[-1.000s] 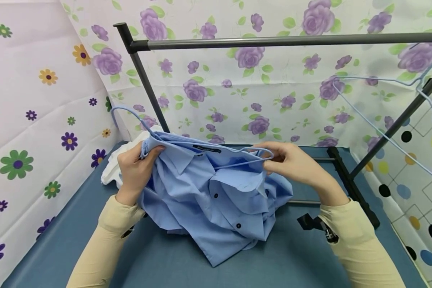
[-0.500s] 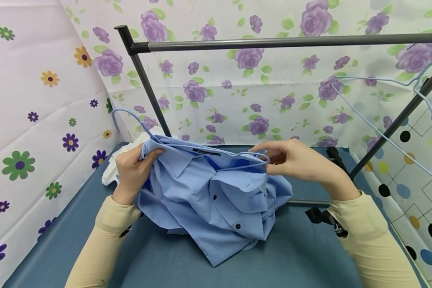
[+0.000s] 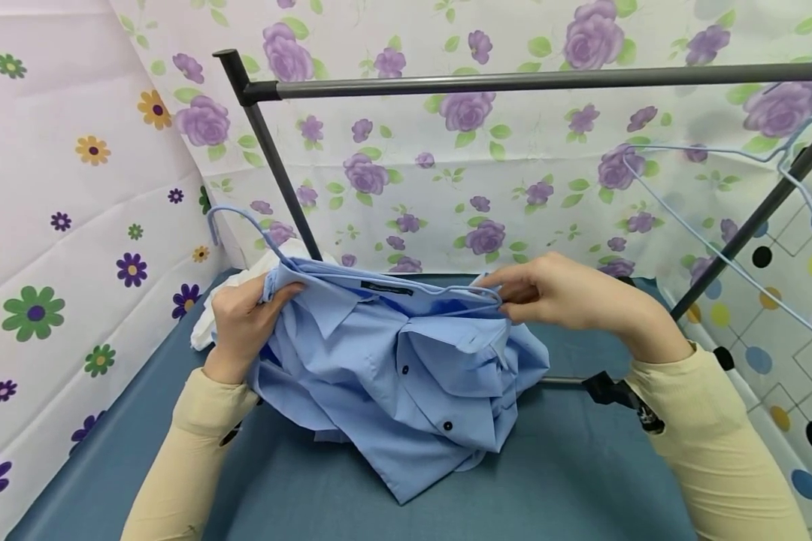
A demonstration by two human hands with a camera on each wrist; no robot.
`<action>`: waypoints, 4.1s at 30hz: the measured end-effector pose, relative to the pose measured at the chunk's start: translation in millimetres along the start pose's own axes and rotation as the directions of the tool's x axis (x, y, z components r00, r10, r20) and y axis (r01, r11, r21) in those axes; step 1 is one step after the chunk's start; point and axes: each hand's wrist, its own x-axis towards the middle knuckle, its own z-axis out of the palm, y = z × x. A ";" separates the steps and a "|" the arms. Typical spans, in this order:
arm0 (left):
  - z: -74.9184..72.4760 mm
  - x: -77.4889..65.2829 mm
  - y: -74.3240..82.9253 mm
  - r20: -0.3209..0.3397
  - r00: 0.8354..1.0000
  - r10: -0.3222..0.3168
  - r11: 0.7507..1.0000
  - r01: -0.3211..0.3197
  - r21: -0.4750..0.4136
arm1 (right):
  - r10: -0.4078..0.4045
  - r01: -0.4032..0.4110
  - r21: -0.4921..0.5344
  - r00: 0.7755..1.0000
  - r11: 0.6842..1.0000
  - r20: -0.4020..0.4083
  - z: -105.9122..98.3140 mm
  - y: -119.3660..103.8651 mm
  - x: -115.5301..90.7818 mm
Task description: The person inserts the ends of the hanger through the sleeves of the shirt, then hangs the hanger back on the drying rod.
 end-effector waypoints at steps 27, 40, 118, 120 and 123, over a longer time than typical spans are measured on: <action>4.1 7.2 4.1 0.227 0.966 0.122 0.943 -0.184 0.276 | -0.264 0.167 -0.307 0.914 0.937 -0.309 2.6 -24.5 -9.6; 10.3 20.4 7.2 0.069 0.998 0.006 0.975 -0.021 0.220 | -0.360 0.264 -0.300 0.872 0.917 -0.331 30.2 -43.3 -10.3; 17.5 11.4 9.3 0.139 0.990 0.029 0.995 -0.041 0.085 | -0.408 0.219 -0.370 0.710 0.903 -0.574 82.7 -7.5 17.9; 17.4 11.6 10.1 0.138 0.990 0.027 0.996 -0.038 0.078 | -0.394 0.198 -0.372 0.711 0.907 -0.583 77.6 -6.1 16.1; 16.2 12.2 10.8 0.139 0.990 0.028 0.996 -0.039 0.077 | -0.344 0.143 -0.362 0.733 0.921 -0.587 73.0 -0.9 13.8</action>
